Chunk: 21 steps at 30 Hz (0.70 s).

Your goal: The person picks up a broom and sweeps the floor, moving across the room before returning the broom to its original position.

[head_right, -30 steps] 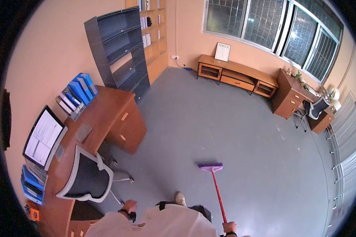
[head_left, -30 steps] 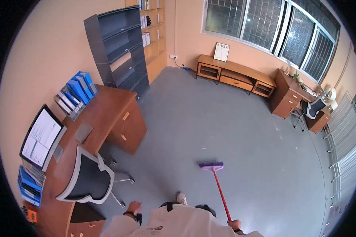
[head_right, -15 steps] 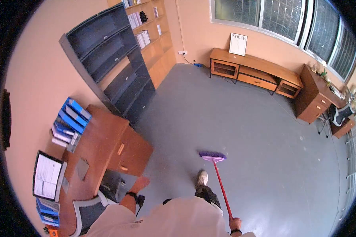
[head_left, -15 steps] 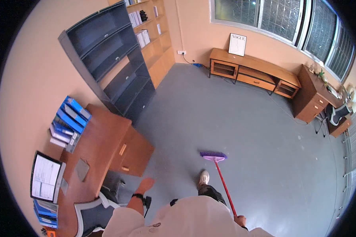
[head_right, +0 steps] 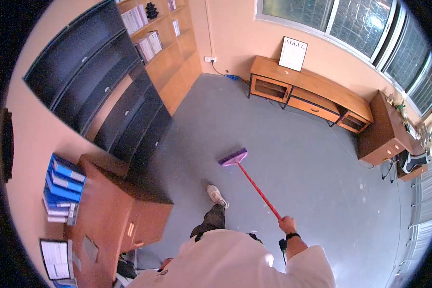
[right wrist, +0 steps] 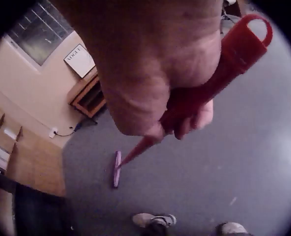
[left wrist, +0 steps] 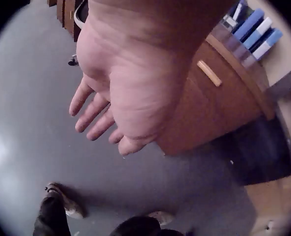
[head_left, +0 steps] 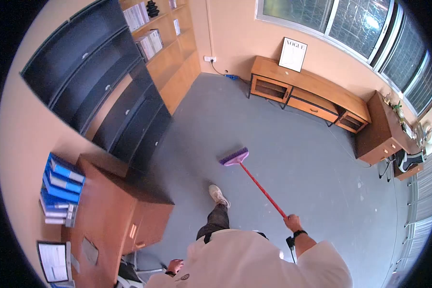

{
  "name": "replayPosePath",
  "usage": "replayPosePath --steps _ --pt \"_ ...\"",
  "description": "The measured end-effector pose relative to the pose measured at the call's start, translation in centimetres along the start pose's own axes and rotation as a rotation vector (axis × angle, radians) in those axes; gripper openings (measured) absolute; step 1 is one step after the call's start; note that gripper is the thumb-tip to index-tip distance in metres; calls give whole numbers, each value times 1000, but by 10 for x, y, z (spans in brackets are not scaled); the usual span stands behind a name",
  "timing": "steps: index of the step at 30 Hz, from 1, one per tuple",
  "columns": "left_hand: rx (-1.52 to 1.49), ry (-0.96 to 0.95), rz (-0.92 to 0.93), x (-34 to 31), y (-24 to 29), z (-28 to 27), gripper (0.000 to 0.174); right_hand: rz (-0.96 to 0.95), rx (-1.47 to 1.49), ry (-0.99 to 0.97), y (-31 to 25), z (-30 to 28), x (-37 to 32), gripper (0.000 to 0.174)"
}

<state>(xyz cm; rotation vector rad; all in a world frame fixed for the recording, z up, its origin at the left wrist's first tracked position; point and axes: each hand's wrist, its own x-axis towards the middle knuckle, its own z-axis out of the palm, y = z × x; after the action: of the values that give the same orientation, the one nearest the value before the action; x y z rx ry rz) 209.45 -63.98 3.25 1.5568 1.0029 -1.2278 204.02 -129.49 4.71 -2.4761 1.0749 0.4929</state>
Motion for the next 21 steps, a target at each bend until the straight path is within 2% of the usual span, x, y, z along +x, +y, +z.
replayPosePath --steps 1,3,5,7,9,10,11,13,14,16,17,18,19,21 --pt "0 -10 15 9 29 4 26 5 6 5 -27 -13 28 34" --pt "-19 -14 52 24 87 11 24 -75 82 -216 -78 -41 67 32" --pt "-72 19 109 22 168 21 22 -107 86 -176 -117 -33 121 32" --pt "-66 128 190 -24 271 40 19 -144 87 -147 -143 -39 160 32" --pt "504 185 430 72 321 5 16 42 166 -287 -176 -66 184 32" --pt "49 -79 503 92 348 -17 16 -44 143 -201 -167 -60 198 34" --pt "-419 -335 559 103 383 -29 15 -29 140 -210 -168 -64 197 34" --pt "-135 27 785 22 463 -9 26 -84 98 -159 -173 -82 209 34" --pt "-144 27 783 -4 498 -2 26 -129 55 -128 -176 -90 220 33" --pt "-184 270 770 -32 552 10 17 -147 62 -127 -192 -105 251 33" --pt "-192 276 766 -31 567 13 17 -157 78 -125 -207 -117 268 34" --pt "-246 332 693 -26 576 14 16 -10 150 -211 -229 -126 290 32" --pt "-298 390 614 -20 578 11 15 -16 144 -224 -241 -130 320 32" --pt "-683 -143 476 34 546 -23 7 -91 106 -222 -271 -132 388 31"
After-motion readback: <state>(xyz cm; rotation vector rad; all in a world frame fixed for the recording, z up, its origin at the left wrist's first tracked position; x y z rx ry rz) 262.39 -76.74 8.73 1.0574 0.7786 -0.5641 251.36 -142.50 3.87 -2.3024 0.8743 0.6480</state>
